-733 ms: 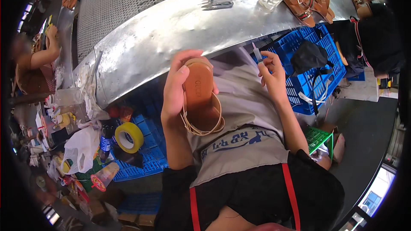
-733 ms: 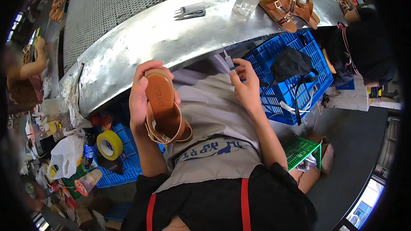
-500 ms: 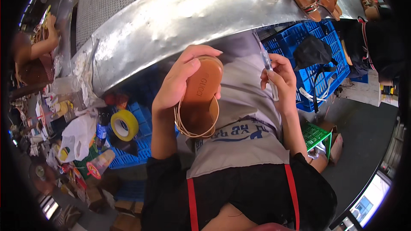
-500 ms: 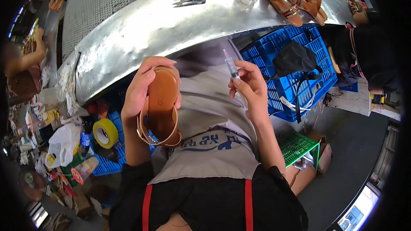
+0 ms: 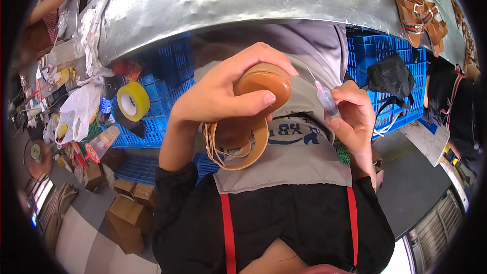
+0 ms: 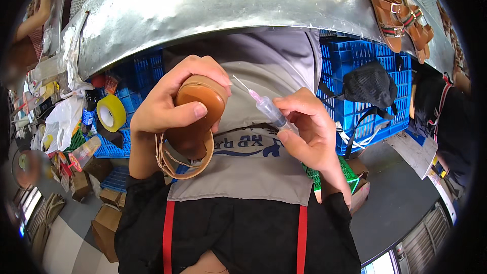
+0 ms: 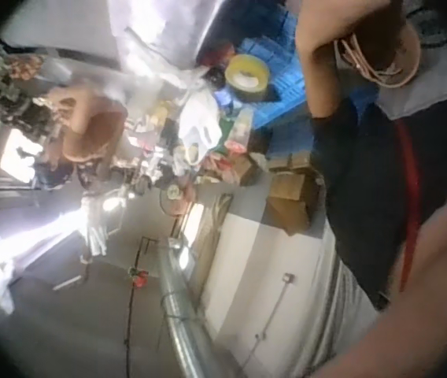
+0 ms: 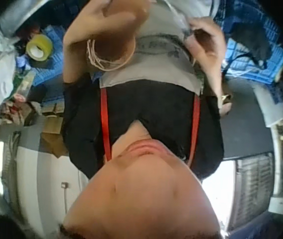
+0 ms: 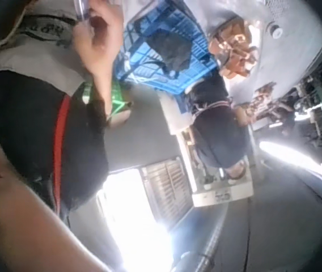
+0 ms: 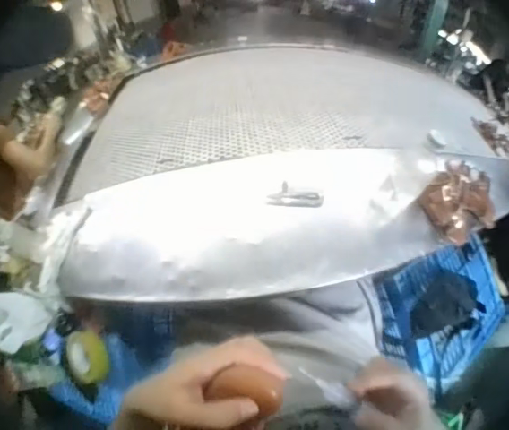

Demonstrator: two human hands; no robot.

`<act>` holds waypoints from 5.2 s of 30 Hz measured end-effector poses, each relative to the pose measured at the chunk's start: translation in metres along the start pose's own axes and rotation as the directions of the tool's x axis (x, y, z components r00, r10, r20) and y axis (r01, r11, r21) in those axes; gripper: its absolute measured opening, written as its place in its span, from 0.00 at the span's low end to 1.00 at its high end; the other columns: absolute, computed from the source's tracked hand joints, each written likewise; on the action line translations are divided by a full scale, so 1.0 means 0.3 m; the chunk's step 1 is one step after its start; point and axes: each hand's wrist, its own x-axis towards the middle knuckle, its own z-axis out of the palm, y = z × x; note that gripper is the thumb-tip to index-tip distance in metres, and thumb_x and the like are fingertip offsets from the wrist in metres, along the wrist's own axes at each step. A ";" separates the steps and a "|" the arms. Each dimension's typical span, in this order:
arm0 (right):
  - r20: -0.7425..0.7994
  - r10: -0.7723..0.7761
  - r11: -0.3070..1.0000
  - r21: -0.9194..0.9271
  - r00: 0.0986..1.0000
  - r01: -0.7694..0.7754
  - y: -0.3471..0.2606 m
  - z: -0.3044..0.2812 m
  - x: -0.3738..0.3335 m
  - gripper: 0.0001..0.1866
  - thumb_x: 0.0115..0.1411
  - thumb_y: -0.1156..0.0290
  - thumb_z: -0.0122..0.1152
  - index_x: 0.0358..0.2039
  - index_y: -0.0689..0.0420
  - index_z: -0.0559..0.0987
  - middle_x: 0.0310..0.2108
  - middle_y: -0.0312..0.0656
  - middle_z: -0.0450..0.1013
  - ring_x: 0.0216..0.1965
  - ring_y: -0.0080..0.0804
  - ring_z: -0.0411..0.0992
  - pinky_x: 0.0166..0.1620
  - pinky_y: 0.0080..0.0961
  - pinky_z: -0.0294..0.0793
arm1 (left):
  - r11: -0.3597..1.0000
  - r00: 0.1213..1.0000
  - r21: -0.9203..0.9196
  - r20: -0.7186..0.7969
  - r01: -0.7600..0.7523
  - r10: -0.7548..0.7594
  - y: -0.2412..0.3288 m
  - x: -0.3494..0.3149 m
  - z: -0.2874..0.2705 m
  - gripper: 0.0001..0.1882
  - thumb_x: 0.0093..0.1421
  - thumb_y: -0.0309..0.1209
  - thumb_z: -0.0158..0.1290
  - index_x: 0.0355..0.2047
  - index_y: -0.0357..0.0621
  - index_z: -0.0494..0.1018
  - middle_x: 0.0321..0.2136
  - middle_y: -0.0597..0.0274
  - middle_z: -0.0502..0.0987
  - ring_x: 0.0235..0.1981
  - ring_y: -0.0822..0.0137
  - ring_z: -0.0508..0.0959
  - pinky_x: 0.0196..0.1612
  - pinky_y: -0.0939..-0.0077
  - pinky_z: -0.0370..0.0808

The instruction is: Apply adhesive with a syringe to precisely glue leather straps on sandals at a factory assembly conveyor belt line.

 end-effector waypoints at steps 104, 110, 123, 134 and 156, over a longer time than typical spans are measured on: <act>-0.025 -0.255 0.280 -0.959 0.967 0.049 -0.095 -0.225 0.433 0.24 0.59 0.80 0.65 0.58 0.57 0.80 0.36 0.45 0.73 0.38 0.40 0.74 0.44 0.33 0.76 | 0.984 0.893 -0.077 -0.435 -0.163 0.114 -0.043 0.143 0.033 0.31 0.73 0.46 0.41 0.64 0.32 0.65 0.49 0.43 0.80 0.40 0.59 0.83 0.46 0.66 0.81; -0.092 -0.468 0.076 -0.995 0.879 -0.064 0.072 -0.266 0.535 0.18 0.60 0.74 0.66 0.52 0.57 0.82 0.38 0.46 0.77 0.42 0.47 0.75 0.47 0.42 0.75 | 0.970 0.917 -0.187 -0.393 -0.157 0.073 -0.061 0.123 0.005 0.28 0.73 0.43 0.37 0.64 0.35 0.67 0.49 0.48 0.80 0.42 0.64 0.82 0.48 0.67 0.80; 0.068 -0.512 0.138 -0.977 0.856 0.160 0.017 -0.083 0.661 0.12 0.57 0.79 0.68 0.43 0.55 0.86 0.38 0.41 0.78 0.40 0.43 0.74 0.44 0.37 0.75 | 0.944 0.912 -0.294 -0.411 -0.149 0.015 -0.088 0.138 0.032 0.30 0.75 0.47 0.40 0.65 0.37 0.61 0.47 0.38 0.80 0.37 0.56 0.84 0.44 0.64 0.82; 0.348 -0.350 0.487 -0.725 0.870 0.486 -0.058 0.100 0.492 0.24 0.45 0.85 0.73 0.45 0.51 0.89 0.33 0.35 0.77 0.34 0.33 0.73 0.34 0.26 0.72 | 0.924 0.871 -0.309 -0.489 -0.225 0.049 -0.087 0.096 0.043 0.25 0.77 0.42 0.39 0.67 0.41 0.57 0.52 0.49 0.77 0.45 0.62 0.81 0.49 0.66 0.80; 0.527 -0.459 0.182 -0.732 0.715 0.657 -0.066 0.079 0.482 0.24 0.39 0.82 0.69 0.42 0.58 0.85 0.20 0.31 0.69 0.20 0.29 0.65 0.24 0.27 0.66 | 0.918 0.902 -0.307 -0.418 -0.249 0.104 -0.087 0.113 0.098 0.24 0.78 0.38 0.42 0.69 0.41 0.56 0.58 0.53 0.70 0.56 0.66 0.73 0.59 0.67 0.73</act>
